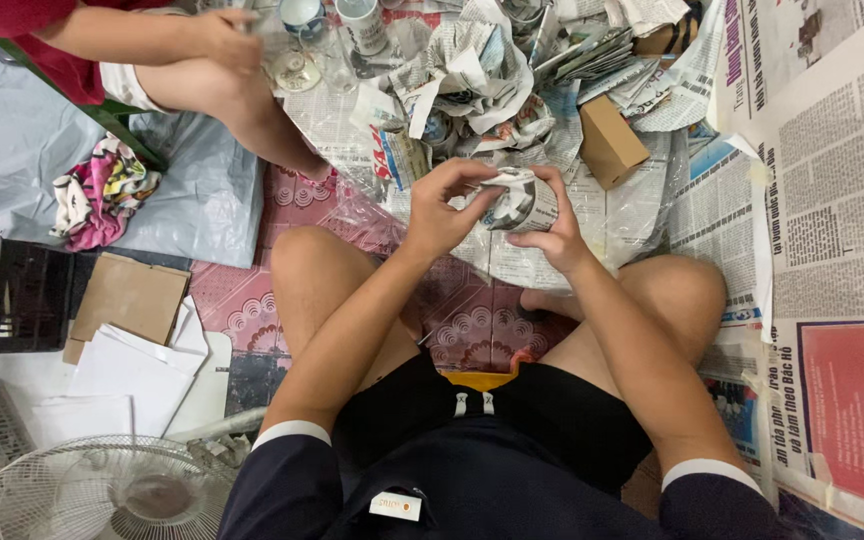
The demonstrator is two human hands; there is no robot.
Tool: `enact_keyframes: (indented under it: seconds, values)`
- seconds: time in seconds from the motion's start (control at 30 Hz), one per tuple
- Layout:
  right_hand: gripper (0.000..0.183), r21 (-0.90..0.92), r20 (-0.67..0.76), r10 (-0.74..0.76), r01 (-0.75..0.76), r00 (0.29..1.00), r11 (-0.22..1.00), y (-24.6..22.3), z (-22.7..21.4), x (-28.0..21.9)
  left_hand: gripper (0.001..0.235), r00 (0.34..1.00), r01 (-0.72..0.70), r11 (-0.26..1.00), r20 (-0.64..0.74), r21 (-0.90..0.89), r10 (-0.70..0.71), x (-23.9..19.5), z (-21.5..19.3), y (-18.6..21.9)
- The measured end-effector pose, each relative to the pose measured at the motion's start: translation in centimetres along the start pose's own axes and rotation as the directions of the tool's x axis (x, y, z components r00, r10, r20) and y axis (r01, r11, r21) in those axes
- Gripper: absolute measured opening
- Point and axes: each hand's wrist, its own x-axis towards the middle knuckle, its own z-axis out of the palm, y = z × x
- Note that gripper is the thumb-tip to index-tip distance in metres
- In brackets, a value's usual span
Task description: The person sits on the floor and wraps disposable paper cups with newspaper sheets. They fold the newspaper around each cup, roll it tightly, and place the wrapped bundle into a pile. The person handles cups and newspaper sheets one at a time.
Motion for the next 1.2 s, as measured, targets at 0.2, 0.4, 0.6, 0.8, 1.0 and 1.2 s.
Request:
enact_keyframes:
  seconds: [0.2, 0.4, 0.6, 0.8, 1.0, 1.2]
  values:
    - [0.091, -0.020, 0.024, 0.066, -0.066, 0.998, 0.998, -0.1, 0.1, -0.2, 0.020, 0.942, -0.332, 0.910, 0.131, 0.248, 0.308, 0.3, -0.2, -0.4]
    - [0.091, -0.061, 0.023, 0.072, -0.070, 0.997, 0.996, 0.1, -0.1, -0.1, 0.026, 0.886, -0.322, 0.902, 0.428, 0.286, 0.180, 0.0, -1.3, -0.8]
    - [0.087, -0.055, 0.023, 0.098, -0.097, 0.995, 0.994, 0.9, -0.5, -0.1, 0.042, 0.818, -0.325, 0.914, 0.557, 0.242, 0.143, 0.0, -2.1, 0.4]
    - [0.080, -0.065, -0.006, 0.064, -0.064, 0.998, 0.996, 0.9, -1.1, 0.0, 0.049, 0.842, -0.393, 0.876, 0.491, 0.278, 0.222, -0.7, 0.0, 0.4]
    - [0.087, 0.015, 0.018, 0.095, -0.095, 0.995, 0.995, -0.1, -0.4, 0.1, 0.036, 0.810, -0.548, 0.749, 0.461, 0.372, 0.363, -0.3, -0.5, 0.3]
    - [0.095, 0.166, -0.055, 0.056, -0.046, 0.997, 0.985, -0.4, -0.4, 0.2, 0.052, 0.898, -0.438, 0.811, 0.215, 0.388, 0.383, 1.2, -3.1, 3.6]
